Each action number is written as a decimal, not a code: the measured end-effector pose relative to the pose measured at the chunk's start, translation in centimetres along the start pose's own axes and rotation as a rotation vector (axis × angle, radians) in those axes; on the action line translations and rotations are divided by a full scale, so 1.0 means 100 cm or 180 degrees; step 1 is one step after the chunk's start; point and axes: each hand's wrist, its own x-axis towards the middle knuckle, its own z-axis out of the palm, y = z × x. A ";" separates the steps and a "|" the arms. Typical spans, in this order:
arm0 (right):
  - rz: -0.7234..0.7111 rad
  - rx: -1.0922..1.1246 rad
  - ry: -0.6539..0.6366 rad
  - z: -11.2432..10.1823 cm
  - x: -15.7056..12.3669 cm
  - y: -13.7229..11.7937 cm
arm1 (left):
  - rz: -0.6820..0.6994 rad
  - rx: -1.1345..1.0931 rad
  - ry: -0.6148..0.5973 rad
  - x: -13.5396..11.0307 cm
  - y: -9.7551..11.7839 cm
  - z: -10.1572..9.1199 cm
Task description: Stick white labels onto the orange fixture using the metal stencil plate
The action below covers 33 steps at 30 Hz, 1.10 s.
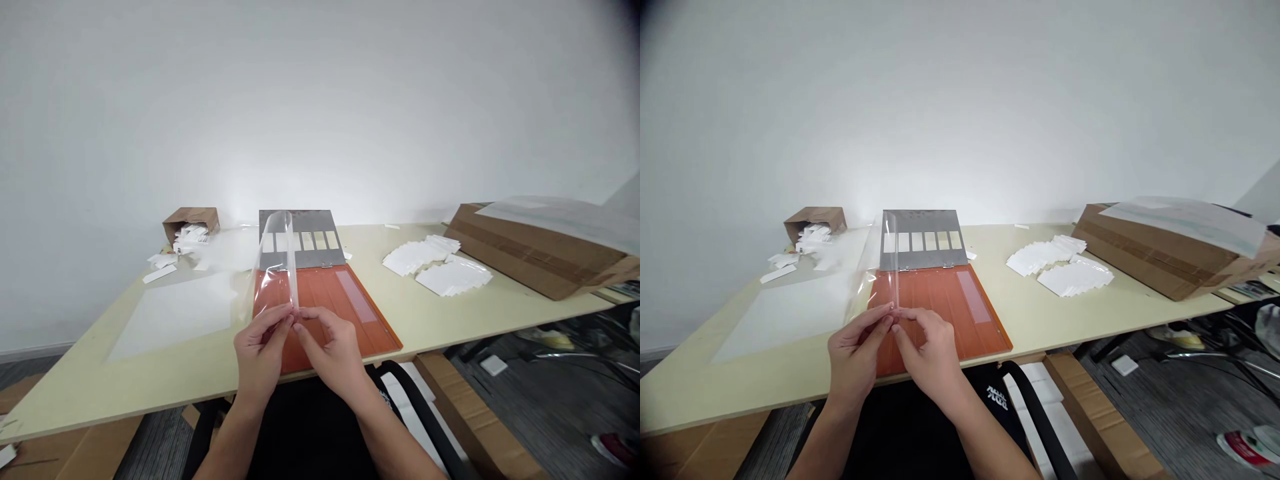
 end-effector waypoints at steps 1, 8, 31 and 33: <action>0.0053 0.0097 -0.0027 -0.001 0.001 0.000 | 0.0033 0.0049 -0.0011 0.000 0.000 0.000; 0.0054 0.0099 0.0026 -0.004 0.007 0.008 | 0.0109 0.0173 -0.0037 -0.001 0.004 0.004; 0.0590 -0.1236 -0.0016 -0.057 -0.007 0.044 | 0.0156 0.1731 0.0292 0.023 -0.009 -0.021; 0.0716 -0.1387 -0.0018 -0.067 -0.009 0.046 | 0.0108 0.1653 0.0325 0.024 -0.011 -0.023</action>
